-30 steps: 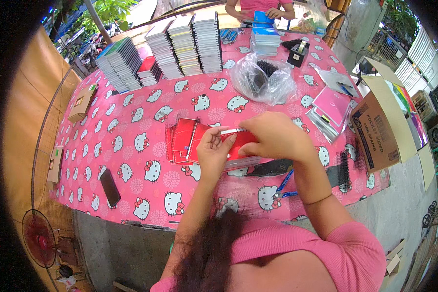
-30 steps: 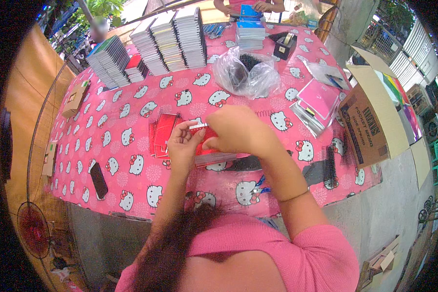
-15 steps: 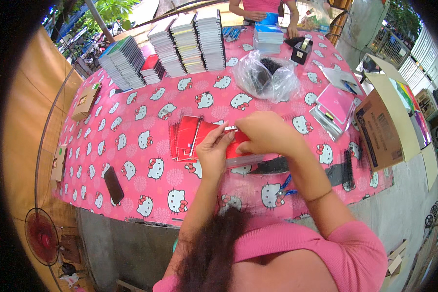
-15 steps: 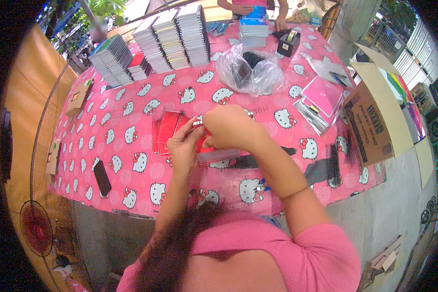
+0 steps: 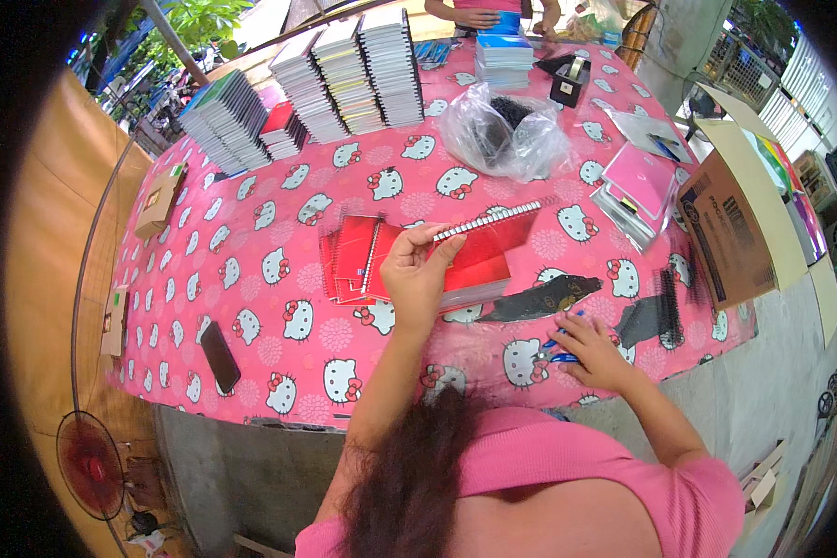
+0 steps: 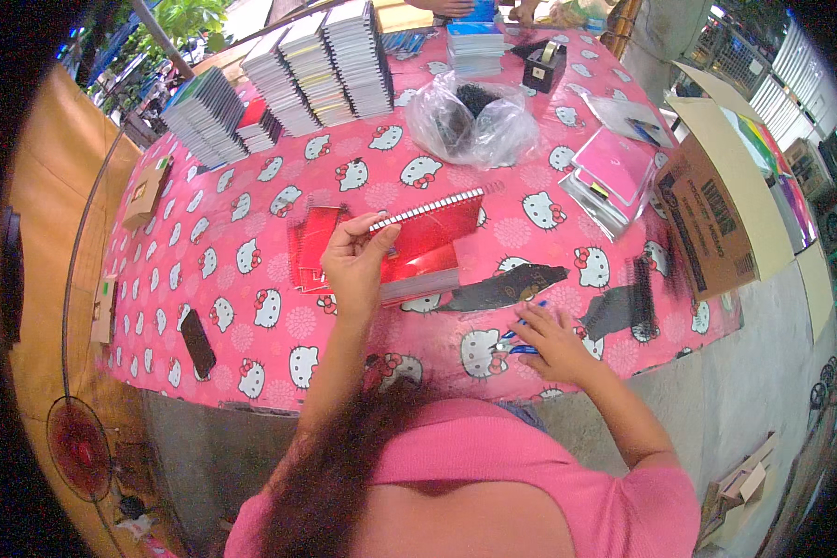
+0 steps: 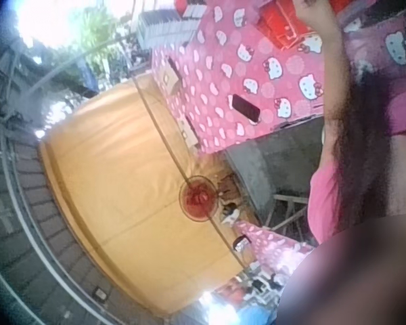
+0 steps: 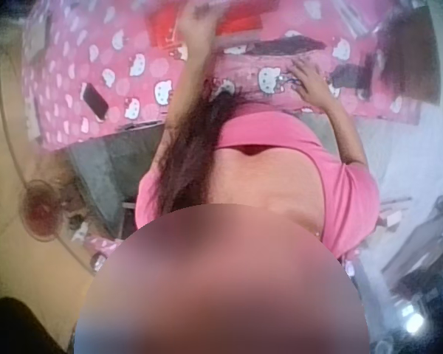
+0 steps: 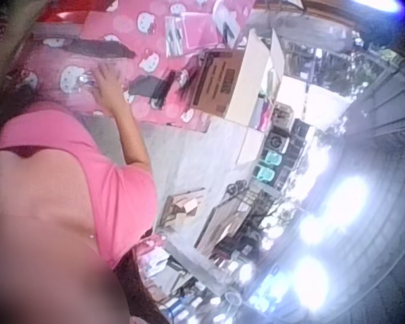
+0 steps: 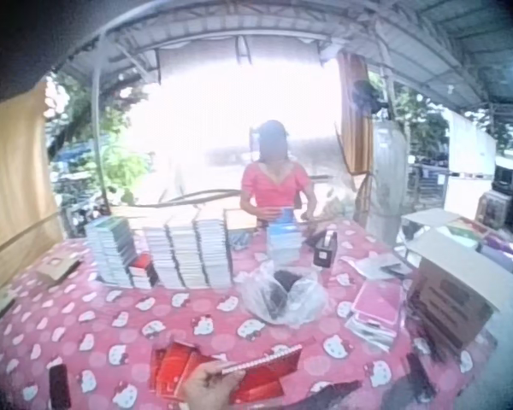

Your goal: The person assembles booklets by plugging electronic components into base units, organizing them in a box, and then inserting metal spiral bindings into a stack of red and white printed covers using their hands.

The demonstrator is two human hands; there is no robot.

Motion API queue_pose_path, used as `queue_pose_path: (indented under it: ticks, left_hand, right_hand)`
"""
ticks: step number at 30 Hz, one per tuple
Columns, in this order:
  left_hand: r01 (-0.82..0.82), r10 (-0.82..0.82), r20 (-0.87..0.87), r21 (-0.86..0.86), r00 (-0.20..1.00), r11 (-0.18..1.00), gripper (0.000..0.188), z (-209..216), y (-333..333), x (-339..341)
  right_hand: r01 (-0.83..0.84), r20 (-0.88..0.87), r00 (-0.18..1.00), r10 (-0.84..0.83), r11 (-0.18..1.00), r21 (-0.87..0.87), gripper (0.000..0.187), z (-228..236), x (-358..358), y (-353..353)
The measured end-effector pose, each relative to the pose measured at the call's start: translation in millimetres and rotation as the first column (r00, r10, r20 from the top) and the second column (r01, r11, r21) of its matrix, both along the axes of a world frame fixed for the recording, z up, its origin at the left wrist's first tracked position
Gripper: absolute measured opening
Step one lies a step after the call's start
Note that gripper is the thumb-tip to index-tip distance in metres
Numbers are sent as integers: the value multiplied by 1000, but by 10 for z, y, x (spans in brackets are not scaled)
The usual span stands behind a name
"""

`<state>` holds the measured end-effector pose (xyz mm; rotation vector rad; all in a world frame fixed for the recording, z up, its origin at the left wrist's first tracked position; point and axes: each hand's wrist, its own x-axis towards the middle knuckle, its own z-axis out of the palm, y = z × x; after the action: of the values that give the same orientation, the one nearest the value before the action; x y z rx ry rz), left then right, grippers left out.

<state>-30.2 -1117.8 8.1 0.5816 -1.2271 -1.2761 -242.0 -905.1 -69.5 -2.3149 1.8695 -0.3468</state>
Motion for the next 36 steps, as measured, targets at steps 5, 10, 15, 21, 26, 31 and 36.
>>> queue_pose_path:
  ticks: [5, 10, 15, 21, 26, 31, 36]
  left_hand:
    - [-136, 269, 162, -558, 949, 818, 17, 51, 179, -90]
    - [-85, 278, 234, -602, 932, 794, 21, 40, 269, -72]
    - [-69, 220, 220, -539, 950, 840, 23, 11, 297, -25]
    - [-102, 299, 229, -611, 927, 785, 21, 29, 239, -14]
    - [-123, 310, 134, -720, 941, 683, 16, 64, 161, -16]
    - [-577, 565, -126, -90, 815, 812, 15, -230, -276, 336]
    - [-600, 645, 615, -324, 454, 731, 26, -911, -491, 919]
  right_hand:
    - [345, 35, 936, -350, 934, 92, 45, 63, 94, -15]
    - [270, 404, 906, -127, 908, -319, 44, 826, 431, -479]
    - [256, 468, 880, -76, 908, -333, 45, 1222, 668, -750]
    - [98, 811, 560, -168, 986, 137, 33, 1195, 533, -839]
    - [-393, 792, -274, -546, 815, 426, 33, 1040, 504, -877]
    - [88, 720, 693, -41, 996, -29, 41, 557, 492, -591]
    - [145, 242, 961, -137, 989, -16, 43, 147, 451, -283]
